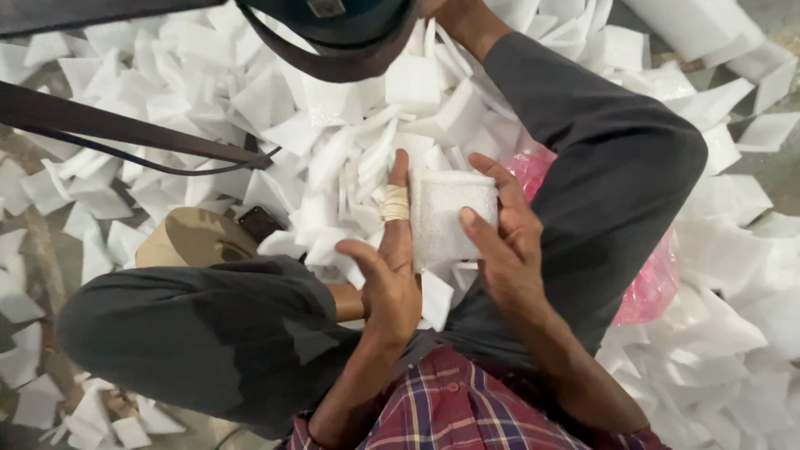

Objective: The person sits on the floor and repeatedly picks up white foam pieces, inspects them, and places them back into the pile. The person handles the foam pieces one at a time, turning them over and examining them before returning them to the surrounding pile.

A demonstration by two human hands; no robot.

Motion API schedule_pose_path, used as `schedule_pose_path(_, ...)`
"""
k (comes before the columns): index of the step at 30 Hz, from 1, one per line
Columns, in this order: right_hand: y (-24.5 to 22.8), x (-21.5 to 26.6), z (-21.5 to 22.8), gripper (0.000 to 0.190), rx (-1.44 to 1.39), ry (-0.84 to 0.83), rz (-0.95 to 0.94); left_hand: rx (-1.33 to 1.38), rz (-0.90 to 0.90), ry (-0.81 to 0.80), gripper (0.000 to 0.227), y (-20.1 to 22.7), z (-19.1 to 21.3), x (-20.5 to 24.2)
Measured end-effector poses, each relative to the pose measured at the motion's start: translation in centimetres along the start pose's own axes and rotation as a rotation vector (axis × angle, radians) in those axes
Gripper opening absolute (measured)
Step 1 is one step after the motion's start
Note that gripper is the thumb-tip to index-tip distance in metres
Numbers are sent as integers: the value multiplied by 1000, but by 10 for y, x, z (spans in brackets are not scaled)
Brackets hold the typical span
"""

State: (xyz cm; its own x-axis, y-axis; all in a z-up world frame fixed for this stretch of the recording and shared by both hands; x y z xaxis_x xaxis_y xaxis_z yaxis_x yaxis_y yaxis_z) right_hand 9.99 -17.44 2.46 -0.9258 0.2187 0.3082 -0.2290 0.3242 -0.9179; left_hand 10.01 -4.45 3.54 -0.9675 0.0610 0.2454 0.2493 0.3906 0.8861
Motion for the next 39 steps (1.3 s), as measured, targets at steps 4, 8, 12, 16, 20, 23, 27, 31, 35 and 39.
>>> schedule_pose_path(4, -11, 5, 5, 74, -108, -110, -31, 50, -9, -31, 116, 17, -5, 10)
schedule_pose_path(8, -16, 8, 10, 77, -81, -169, -23, -94, -101, -73, 94, 32, -4, 20)
schedule_pose_path(12, -14, 7, 19, 77, 28, -88, 15, -319, -180, -111, 75, 38, 7, 31)
schedule_pose_path(16, -7, 8, 26, 73, 145, -13, 38, -675, -524, -29, 58, 43, 15, 32)
schedule_pose_path(20, -6, 12, 25, 49, 429, 4, 88, -627, -387, 140, 37, 34, 32, 30)
schedule_pose_path(23, -13, 11, 13, 59, 338, -248, 33, -648, -463, 205, 32, 40, 36, 27)
schedule_pose_path(27, -28, 11, 7, 76, 702, -522, 85, -711, -590, 184, 30, 53, 35, 25)
schedule_pose_path(31, -27, 2, 16, 42, 1241, -361, 171, -689, -361, 216, 26, 40, 41, 13)
schedule_pose_path(35, -38, -4, 13, 22, 1266, -322, 424, -541, -163, 231, 30, 27, 48, -1)
schedule_pose_path(39, -33, -20, 19, 22, 728, -274, 271, -261, -69, 156, 32, 21, 46, -11)
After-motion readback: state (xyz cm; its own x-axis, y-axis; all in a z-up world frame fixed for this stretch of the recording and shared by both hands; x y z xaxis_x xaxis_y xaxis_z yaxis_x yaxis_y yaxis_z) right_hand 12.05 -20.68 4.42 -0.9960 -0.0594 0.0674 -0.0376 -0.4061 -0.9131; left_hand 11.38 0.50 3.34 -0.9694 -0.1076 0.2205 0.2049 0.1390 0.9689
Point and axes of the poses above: each hand's wrist, its own x-axis away from the middle knuckle, its own z-axis out of the back of the hand, y = z × x, the point moved 7 cm from there along -x, towards the middle knuckle, and after that the axes turned 9 degrees about y, right-handed, at the moved point
